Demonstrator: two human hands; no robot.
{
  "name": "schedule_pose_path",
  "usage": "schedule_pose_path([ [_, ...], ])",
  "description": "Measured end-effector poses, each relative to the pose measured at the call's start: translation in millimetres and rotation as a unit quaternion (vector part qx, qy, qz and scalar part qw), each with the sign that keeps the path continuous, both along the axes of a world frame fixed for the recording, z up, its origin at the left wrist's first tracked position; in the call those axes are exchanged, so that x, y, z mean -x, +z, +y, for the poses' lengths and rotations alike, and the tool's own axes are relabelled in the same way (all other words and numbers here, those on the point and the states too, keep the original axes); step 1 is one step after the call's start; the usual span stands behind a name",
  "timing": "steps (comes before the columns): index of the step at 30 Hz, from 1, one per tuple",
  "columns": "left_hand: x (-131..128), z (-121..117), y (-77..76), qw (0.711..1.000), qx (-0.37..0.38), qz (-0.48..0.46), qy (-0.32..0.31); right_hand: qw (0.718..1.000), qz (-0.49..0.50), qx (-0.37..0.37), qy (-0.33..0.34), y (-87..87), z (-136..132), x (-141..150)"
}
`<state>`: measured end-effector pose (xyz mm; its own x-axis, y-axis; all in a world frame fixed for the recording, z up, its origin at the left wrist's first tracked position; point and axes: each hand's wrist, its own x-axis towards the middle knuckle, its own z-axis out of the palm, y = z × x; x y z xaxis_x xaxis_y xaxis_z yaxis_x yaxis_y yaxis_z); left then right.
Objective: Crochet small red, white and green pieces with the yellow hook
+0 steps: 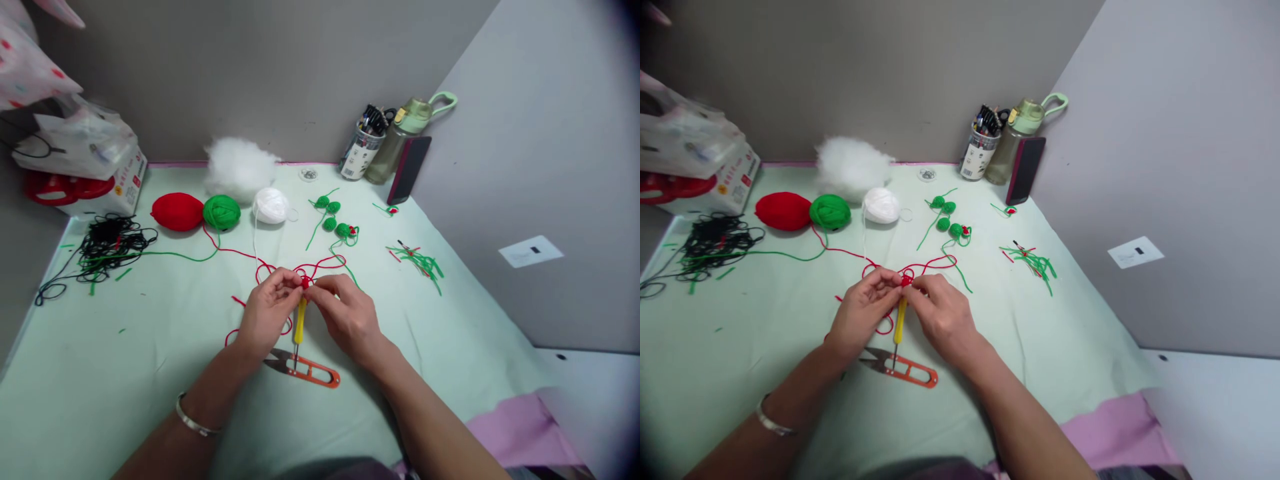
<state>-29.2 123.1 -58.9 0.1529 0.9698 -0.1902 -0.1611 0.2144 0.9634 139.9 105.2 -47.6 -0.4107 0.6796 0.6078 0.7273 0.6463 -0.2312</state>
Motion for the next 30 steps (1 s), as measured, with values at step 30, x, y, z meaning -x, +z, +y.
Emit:
schedule_pose_path([
  [30, -3, -10, -3.2, 0.989, -0.124, 0.082, 0.012, 0.684, 0.487, 0.543, 0.003, 6.8, 14, -8],
])
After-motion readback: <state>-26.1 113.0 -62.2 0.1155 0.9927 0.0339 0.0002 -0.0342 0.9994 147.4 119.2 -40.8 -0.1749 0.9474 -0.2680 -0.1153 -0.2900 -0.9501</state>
